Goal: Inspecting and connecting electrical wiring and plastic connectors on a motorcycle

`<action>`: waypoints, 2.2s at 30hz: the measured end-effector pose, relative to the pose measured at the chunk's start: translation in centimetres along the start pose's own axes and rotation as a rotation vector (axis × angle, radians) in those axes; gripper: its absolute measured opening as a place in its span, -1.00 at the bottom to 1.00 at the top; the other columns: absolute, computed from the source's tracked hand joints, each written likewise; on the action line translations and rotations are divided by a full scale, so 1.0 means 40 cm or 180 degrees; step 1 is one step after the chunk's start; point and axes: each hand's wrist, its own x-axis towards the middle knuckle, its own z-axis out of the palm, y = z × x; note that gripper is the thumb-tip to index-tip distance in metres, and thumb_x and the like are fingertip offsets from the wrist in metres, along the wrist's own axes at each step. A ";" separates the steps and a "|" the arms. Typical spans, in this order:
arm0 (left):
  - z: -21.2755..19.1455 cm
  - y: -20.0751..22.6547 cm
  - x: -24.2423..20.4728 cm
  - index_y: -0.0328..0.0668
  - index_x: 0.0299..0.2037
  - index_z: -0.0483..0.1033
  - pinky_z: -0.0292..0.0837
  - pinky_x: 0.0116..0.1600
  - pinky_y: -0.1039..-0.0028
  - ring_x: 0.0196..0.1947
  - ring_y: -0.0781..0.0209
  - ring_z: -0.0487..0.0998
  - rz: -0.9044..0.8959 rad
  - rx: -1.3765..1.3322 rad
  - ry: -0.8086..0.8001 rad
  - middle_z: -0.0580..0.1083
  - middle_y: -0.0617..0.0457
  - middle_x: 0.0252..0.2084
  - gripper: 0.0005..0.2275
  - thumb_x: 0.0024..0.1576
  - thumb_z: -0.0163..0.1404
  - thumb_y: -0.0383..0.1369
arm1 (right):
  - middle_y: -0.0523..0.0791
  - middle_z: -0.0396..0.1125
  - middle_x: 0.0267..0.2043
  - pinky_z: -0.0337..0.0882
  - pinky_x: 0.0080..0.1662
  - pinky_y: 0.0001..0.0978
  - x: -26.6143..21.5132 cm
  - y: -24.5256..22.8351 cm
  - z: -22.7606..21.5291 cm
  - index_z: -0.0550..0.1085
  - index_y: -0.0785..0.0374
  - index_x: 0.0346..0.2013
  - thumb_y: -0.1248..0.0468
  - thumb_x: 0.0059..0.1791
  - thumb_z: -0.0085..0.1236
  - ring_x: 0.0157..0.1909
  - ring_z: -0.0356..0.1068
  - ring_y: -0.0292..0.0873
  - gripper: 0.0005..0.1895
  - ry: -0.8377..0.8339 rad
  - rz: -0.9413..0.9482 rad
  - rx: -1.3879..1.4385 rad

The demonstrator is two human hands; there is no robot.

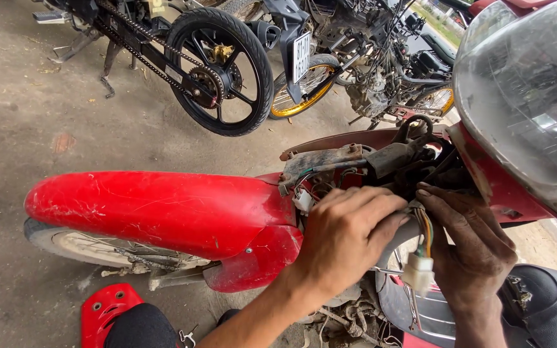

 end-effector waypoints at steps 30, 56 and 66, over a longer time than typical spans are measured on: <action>-0.006 -0.042 0.067 -0.16 -0.24 0.53 0.48 -0.11 0.18 -0.23 0.01 0.56 0.0068 -0.0077 -0.1209 0.56 0.01 -0.29 -0.93 0.22 0.03 -0.36 | 0.01 0.50 -0.01 0.48 0.08 -0.29 -0.149 0.002 0.032 0.46 0.37 -0.06 0.44 0.19 0.25 0.03 0.55 -0.02 -0.90 0.0632 0.1587 -0.0276; 0.047 0.031 0.011 -0.46 -0.29 0.51 0.60 -0.17 0.31 -0.18 -0.05 0.58 0.1766 0.1182 0.0006 0.50 -0.19 -0.24 -0.94 0.19 0.02 -0.70 | -0.16 0.55 -0.40 0.55 -0.33 -0.60 -0.079 -0.004 0.045 0.51 0.24 -0.23 0.33 0.01 0.24 -0.44 0.58 -0.34 -0.92 0.1215 0.2109 0.0278; 0.081 0.030 -0.006 -0.40 -0.30 0.58 0.65 -0.17 0.34 -0.22 0.03 0.62 0.2025 0.1739 0.0198 0.56 -0.18 -0.26 -0.91 0.23 0.02 -0.59 | -0.27 0.56 -0.46 0.49 -0.45 -0.60 -0.076 -0.004 0.037 0.52 0.13 -0.27 0.20 -0.01 0.23 -0.51 0.56 -0.39 -0.90 0.1279 0.1990 0.0048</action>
